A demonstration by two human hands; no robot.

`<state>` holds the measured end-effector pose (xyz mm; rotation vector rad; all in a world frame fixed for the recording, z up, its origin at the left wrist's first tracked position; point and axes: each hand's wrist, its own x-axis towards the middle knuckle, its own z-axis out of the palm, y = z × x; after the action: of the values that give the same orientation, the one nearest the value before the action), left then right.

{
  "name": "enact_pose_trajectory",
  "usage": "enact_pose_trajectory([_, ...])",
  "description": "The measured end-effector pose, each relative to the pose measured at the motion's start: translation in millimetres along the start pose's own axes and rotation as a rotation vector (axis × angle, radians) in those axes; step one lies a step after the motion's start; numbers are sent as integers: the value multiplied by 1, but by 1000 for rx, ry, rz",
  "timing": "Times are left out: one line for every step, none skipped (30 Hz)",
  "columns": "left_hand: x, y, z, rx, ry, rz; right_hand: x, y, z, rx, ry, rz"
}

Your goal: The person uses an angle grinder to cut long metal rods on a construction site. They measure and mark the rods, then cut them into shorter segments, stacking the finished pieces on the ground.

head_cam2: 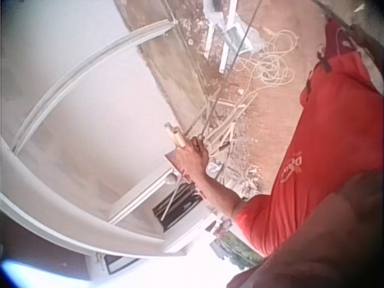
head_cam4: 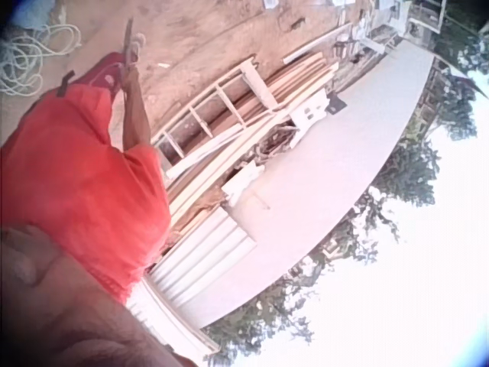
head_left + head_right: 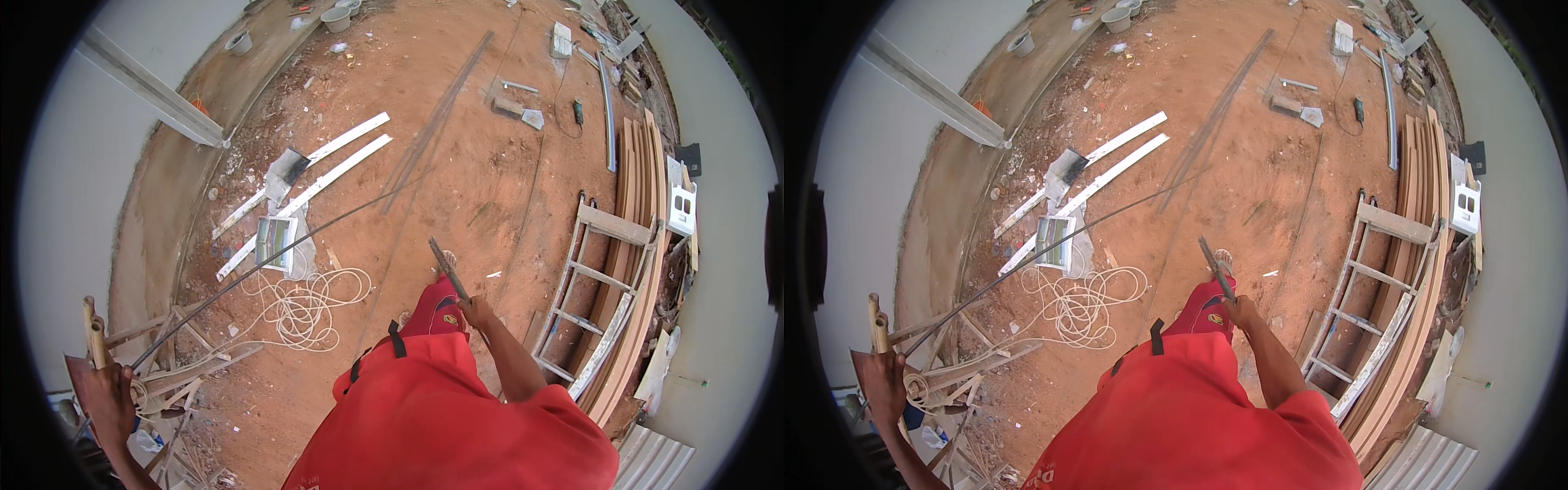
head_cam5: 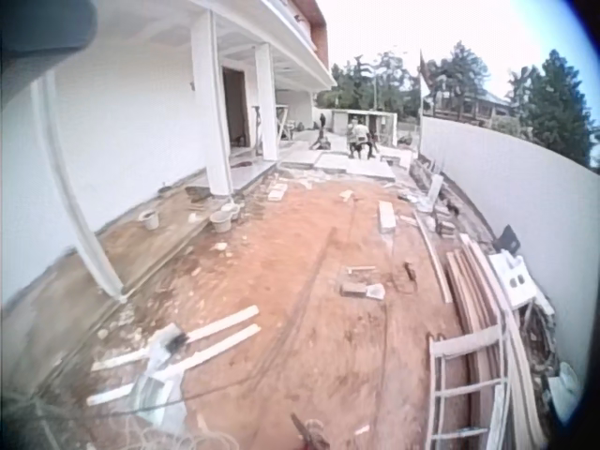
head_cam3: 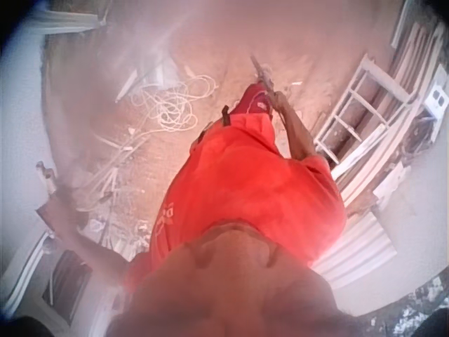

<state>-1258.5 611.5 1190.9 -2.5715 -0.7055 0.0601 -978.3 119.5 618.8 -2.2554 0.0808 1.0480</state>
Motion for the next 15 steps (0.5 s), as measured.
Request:
enact_pose_trajectory([3,7,-1,-26,-55,-18,6,-1,0,21,-49,9])
enact_pose_trajectory([3,10,2,-48,-39,-13,15,-4,1,42,-100,13])
enact_pose_trajectory([-1,13,4,-67,-29,-12,25,-5,3,54,-159,14])
enact_pose_trajectory([-8,15,11,-92,52,13,34,-10,5,69,-193,-10])
enact_pose_trajectory([-16,13,14,-117,45,26,38,-13,10,133,-222,-23])
enact_pose_trajectory([-29,12,14,-135,29,26,37,-31,16,184,-264,-44])
enact_pose_trajectory([-35,15,14,-170,-61,26,38,-47,16,239,-282,-62])
enact_pose_trajectory([-38,15,15,-204,-153,24,42,-60,19,274,-328,-40])
enact_pose_trajectory([-39,28,10,-237,-307,-54,49,-73,25,302,-380,-22])
enact_pose_trajectory([-38,47,4,-272,-463,-130,54,-83,31,330,-431,-2])
enact_pose_trajectory([-38,58,1,-307,-618,-205,60,-92,37,356,-468,-19])
enact_pose_trajectory([-44,62,8,-324,-589,-169,66,-99,43,390,-506,-35])
enact_pose_trajectory([-58,66,23,-344,-559,-135,72,-103,46,421,-543,-52])
enact_pose_trajectory([-68,76,37,-406,-578,-237,76,-106,48,438,-585,-44])
enact_pose_trajectory([-80,91,49,-468,-590,-340,80,-109,52,455,-626,-42])
